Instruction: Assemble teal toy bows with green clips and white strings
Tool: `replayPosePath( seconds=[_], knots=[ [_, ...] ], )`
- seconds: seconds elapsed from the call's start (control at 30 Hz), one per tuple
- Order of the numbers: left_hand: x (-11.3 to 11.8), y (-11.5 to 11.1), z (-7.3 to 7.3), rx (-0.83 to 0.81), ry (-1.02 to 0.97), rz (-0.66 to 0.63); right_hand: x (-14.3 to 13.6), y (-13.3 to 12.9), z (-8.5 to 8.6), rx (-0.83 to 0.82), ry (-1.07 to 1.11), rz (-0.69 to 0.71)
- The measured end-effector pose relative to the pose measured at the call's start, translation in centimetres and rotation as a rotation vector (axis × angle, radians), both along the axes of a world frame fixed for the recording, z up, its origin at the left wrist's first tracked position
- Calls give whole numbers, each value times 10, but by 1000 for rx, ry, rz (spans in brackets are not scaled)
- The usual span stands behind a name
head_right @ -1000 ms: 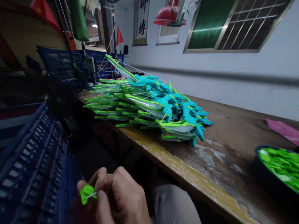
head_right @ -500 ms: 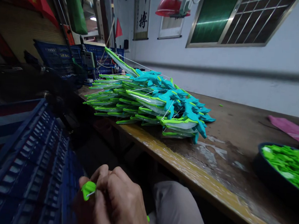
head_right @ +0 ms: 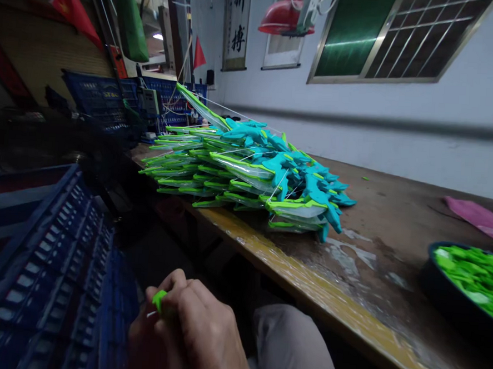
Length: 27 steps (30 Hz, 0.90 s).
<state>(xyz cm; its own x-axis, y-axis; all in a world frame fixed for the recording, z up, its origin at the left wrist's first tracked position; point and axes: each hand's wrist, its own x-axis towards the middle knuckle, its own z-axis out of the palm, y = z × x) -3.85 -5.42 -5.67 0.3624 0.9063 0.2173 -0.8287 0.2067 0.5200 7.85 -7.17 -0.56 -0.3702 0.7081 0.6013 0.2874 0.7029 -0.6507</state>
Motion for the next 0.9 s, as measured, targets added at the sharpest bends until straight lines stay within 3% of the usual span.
replayPosePath(
  seconds=[0.2, 0.33, 0.47, 0.6, 0.73, 0.8, 0.9],
  knots=[
    [-3, 3, -5, -40, 57, -12, -5, 5, -9, 281, -249, -259],
    [-1, -3, -7, -139, 175, 91, -9, 13, -23, 552, -321, -431],
    [0, -7, 4, -224, 332, 168, -5, 22, -18, 650, -326, -464],
    [-1, -5, 16, -199, 540, 294, 10, 31, 17, 525, -250, -407],
    [-2, -1, 16, -263, 471, 133, 21, 42, 45, 255, -66, -453],
    [0, -1, 12, -269, 412, 102, 24, 44, 43, 141, -23, -403],
    [2, -1, 2, -283, 332, 108, 28, 37, 25, 9, -75, -299]
  ],
)
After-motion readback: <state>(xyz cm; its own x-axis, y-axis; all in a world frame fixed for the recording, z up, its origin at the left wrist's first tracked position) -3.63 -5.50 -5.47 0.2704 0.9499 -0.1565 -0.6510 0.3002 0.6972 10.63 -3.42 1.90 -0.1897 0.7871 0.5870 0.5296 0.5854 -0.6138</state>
